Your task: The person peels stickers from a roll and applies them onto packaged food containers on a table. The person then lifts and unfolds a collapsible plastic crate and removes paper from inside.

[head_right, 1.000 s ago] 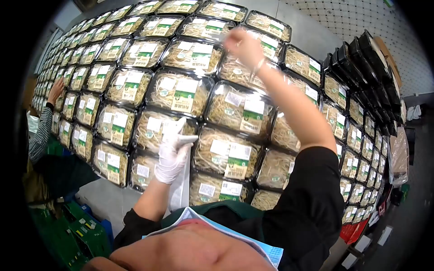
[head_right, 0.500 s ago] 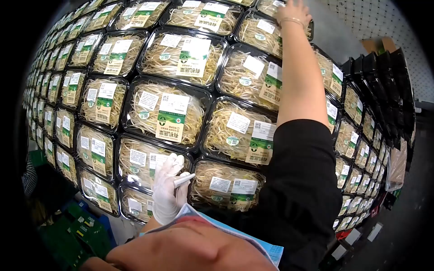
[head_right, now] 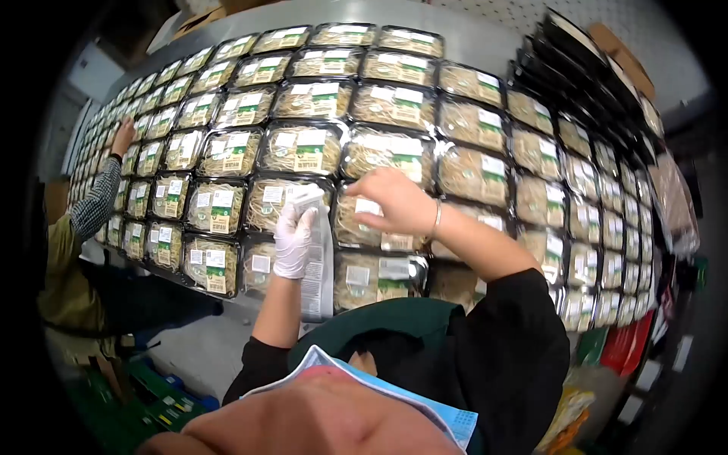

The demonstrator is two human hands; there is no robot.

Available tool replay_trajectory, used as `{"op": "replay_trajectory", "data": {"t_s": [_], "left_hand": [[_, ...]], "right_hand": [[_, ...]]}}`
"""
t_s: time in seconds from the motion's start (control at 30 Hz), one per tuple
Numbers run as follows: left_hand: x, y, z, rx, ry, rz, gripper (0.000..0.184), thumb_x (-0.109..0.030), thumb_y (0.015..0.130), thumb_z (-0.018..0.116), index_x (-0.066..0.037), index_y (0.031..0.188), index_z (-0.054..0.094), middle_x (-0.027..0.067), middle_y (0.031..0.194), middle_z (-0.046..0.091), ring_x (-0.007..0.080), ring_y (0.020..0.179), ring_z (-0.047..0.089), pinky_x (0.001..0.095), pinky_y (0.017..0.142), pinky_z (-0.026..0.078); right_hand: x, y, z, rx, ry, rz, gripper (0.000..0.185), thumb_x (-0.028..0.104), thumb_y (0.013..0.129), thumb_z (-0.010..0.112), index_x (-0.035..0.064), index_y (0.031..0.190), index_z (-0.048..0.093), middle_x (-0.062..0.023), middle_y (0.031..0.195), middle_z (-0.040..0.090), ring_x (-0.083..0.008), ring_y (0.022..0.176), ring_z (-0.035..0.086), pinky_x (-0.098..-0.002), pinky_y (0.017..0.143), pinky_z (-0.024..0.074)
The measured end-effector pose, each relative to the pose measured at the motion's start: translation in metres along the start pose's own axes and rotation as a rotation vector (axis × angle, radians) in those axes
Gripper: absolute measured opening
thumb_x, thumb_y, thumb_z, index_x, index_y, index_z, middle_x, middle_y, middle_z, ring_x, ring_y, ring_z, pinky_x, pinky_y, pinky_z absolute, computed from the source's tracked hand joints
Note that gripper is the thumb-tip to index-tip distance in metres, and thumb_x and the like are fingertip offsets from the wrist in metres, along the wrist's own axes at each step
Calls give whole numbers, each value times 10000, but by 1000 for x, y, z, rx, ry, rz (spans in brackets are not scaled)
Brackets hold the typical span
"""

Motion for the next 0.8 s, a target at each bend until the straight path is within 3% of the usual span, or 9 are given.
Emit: {"op": "replay_trajectory", "data": {"t_s": [0.13,0.23,0.33,0.4,0.5,0.53,0.63,0.73,0.8], "left_hand": [[-76,-84,49,222,-279,-56,485,106,787,362,-3,1257,316,138,1222,418,170,1091,438,275,879,395],[-51,-147,50,309,-126,-105,406,85,800,370,37,1202,358,118,1162,469,167,1053,464,290,922,336],[-29,-192,50,285,-78,-297,180,-21,851,444,27,1017,496,81,969,569,111,861,553,226,744,437],[-26,-210,55,176,-218,-250,79,-79,846,510,-6,846,537,42,688,576,97,545,544,209,530,459],[-22,-228,65,148,-117,-265,90,-59,820,539,-22,751,495,37,674,572,81,560,532,214,522,452],[-22,-232,75,141,16,-201,40,-26,809,531,-6,837,510,44,702,575,79,575,531,207,532,449],[-15,-245,110,190,-106,-278,187,-4,821,479,15,1006,498,85,833,585,85,675,543,209,588,443],[17,-257,133,250,-134,-399,167,-50,845,455,8,994,503,92,857,588,86,708,537,202,624,432],[18,-259,159,179,-54,-291,157,-55,856,431,0,981,508,79,831,593,94,672,529,207,573,429]], "right_hand": [[88,-54,-14,-94,90,66,364,270,711,642,65,985,519,-85,889,562,-264,830,525,-349,738,403],[127,-87,23,-20,176,156,329,271,711,638,60,928,511,-77,828,547,-268,789,526,-357,711,413],[135,-116,57,34,228,307,237,243,712,635,55,811,530,-62,688,523,-249,703,531,-325,631,426],[147,-133,58,-11,281,327,195,221,710,634,58,774,549,-58,661,522,-241,677,531,-318,606,431],[157,-158,37,-265,258,159,87,133,718,634,73,765,593,-56,683,535,-199,625,517,-285,578,422],[146,-169,19,-267,112,173,61,112,736,616,72,780,599,-64,702,555,-191,639,532,-284,598,435],[39,-221,-26,-367,248,764,175,202,734,614,46,797,569,-92,694,580,-208,636,559,-299,600,444],[5,-242,-3,-65,82,846,229,250,745,581,30,797,554,-109,702,585,-235,644,572,-333,610,450],[8,-241,21,-151,-193,527,254,295,736,574,44,764,547,-126,696,583,-278,670,572,-363,615,452]]}}
Point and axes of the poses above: each hand's wrist, its own y-axis towards the middle knuckle, its own z-axis out of the palm, x = y × z, the point moved 8 cm from there along y, towards the middle knuckle
